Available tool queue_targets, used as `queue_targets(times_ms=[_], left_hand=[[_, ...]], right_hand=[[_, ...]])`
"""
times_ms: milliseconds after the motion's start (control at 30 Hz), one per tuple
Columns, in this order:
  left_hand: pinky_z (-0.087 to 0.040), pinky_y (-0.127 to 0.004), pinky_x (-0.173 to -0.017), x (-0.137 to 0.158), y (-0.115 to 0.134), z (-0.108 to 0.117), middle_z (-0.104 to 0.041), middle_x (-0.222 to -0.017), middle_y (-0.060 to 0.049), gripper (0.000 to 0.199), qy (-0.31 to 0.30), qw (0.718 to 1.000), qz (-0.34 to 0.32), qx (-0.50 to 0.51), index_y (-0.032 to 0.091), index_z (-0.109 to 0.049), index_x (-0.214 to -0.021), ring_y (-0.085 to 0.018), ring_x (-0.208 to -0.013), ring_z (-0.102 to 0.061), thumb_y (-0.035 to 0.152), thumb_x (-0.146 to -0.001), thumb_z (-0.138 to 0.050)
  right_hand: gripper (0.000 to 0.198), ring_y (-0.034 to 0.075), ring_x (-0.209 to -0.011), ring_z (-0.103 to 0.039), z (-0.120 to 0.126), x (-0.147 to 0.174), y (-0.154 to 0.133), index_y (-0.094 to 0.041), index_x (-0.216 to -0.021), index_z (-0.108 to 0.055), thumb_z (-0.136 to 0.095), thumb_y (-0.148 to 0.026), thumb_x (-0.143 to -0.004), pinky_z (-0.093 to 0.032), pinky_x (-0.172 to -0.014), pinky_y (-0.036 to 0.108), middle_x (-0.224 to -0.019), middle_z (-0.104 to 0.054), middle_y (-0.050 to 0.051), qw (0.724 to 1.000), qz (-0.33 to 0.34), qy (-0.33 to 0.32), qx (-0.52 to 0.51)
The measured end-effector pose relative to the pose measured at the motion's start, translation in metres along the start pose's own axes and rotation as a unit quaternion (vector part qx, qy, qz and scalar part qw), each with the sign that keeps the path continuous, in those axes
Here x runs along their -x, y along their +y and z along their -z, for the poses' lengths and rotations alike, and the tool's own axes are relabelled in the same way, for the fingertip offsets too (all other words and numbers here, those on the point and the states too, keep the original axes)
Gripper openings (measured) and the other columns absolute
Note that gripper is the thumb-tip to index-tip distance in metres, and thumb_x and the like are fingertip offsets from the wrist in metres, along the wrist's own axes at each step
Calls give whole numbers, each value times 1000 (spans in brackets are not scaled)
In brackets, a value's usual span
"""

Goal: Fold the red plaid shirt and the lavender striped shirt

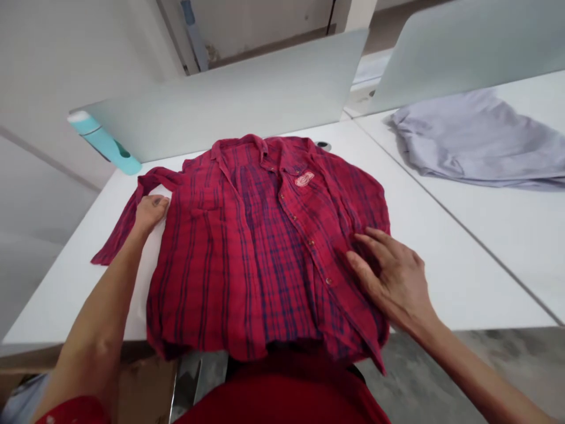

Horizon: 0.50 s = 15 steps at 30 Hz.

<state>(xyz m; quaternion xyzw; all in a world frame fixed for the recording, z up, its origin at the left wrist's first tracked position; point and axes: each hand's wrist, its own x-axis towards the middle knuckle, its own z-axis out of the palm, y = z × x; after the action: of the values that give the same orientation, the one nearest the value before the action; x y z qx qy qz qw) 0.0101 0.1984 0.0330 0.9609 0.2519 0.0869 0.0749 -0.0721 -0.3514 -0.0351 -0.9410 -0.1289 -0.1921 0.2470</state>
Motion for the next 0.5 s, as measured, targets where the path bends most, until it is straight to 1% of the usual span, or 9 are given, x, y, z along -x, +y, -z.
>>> queue_targets(times_ms=[33, 100, 167, 200, 267, 333, 367, 433, 500], left_hand=[[-49, -43, -107, 13, 0, 5, -67, -132, -19, 41, 2, 1000, -5, -6, 11, -70, -127, -32, -122, -63, 36, -101, -50], [-49, -45, -107, 42, 7, 16, -64, -134, -18, 41, 33, 999, -33, -19, 13, -69, -129, -33, -122, -63, 37, -101, -52], [-50, -44, -108, 77, 22, 23, -63, -134, -17, 38, 68, 993, -90, -20, 15, -68, -129, -33, -125, -61, 36, -102, -51], [-50, -42, -108, 97, 32, 25, -64, -132, -16, 36, 69, 990, -125, -14, 15, -68, -127, -31, -125, -62, 35, -103, -50], [-52, -39, -107, 137, 51, 24, -66, -127, -13, 34, 30, 976, -214, 8, 17, -68, -126, -27, -122, -63, 36, -105, -49], [-55, -36, -101, 176, 66, 19, -65, -130, -11, 34, -28, 954, -297, 13, 20, -66, -129, -24, -120, -64, 39, -106, -51], [-56, -36, -99, 193, 70, 15, -65, -131, -10, 35, -56, 943, -328, 0, 21, -65, -131, -24, -119, -65, 41, -106, -52], [-56, -39, -98, 218, 71, 11, -65, -132, -11, 38, -87, 928, -360, -42, 22, -64, -135, -26, -119, -65, 44, -104, -56], [-55, -43, -101, 231, 62, 13, -66, -129, -11, 39, -91, 926, -357, -85, 22, -63, -136, -28, -119, -64, 43, -104, -59]], right_hand=[[57, 36, -125, -67, 2, -1, 0, -15, -121, -73, -47, -62, -102, -51, -111, 57, -135, -69, 18, 1000, -12, 6, -27], [54, 34, -124, -67, 3, -2, 1, -15, -117, -74, -50, -61, -100, -52, -112, 52, -132, -71, 18, 998, -27, 11, -60], [55, 35, -124, -66, 2, -3, 1, -15, -116, -74, -52, -62, -97, -52, -111, 53, -132, -70, 19, 998, -27, 5, -56], [56, 36, -125, -65, 1, -4, 2, -15, -117, -74, -52, -62, -96, -51, -112, 54, -134, -69, 20, 999, -23, -2, -42], [56, 37, -128, -63, 0, -6, 7, -16, -120, -74, -51, -61, -96, -49, -113, 57, -137, -67, 20, 1000, -11, -18, -12], [56, 38, -129, -62, 2, -8, 17, -16, -123, -74, -48, -58, -96, -49, -112, 57, -138, -66, 19, 999, -7, -30, 14], [57, 38, -129, -62, 4, -10, 24, -16, -123, -74, -47, -58, -96, -50, -110, 57, -139, -66, 19, 999, -11, -38, 25], [57, 39, -125, -64, 10, -13, 41, -17, -119, -75, -46, -59, -95, -53, -103, 57, -137, -67, 19, 997, -31, -52, 51], [55, 37, -118, -67, 16, -16, 53, -18, -115, -76, -47, -60, -94, -57, -94, 53, -133, -70, 19, 994, -32, -64, 78]])
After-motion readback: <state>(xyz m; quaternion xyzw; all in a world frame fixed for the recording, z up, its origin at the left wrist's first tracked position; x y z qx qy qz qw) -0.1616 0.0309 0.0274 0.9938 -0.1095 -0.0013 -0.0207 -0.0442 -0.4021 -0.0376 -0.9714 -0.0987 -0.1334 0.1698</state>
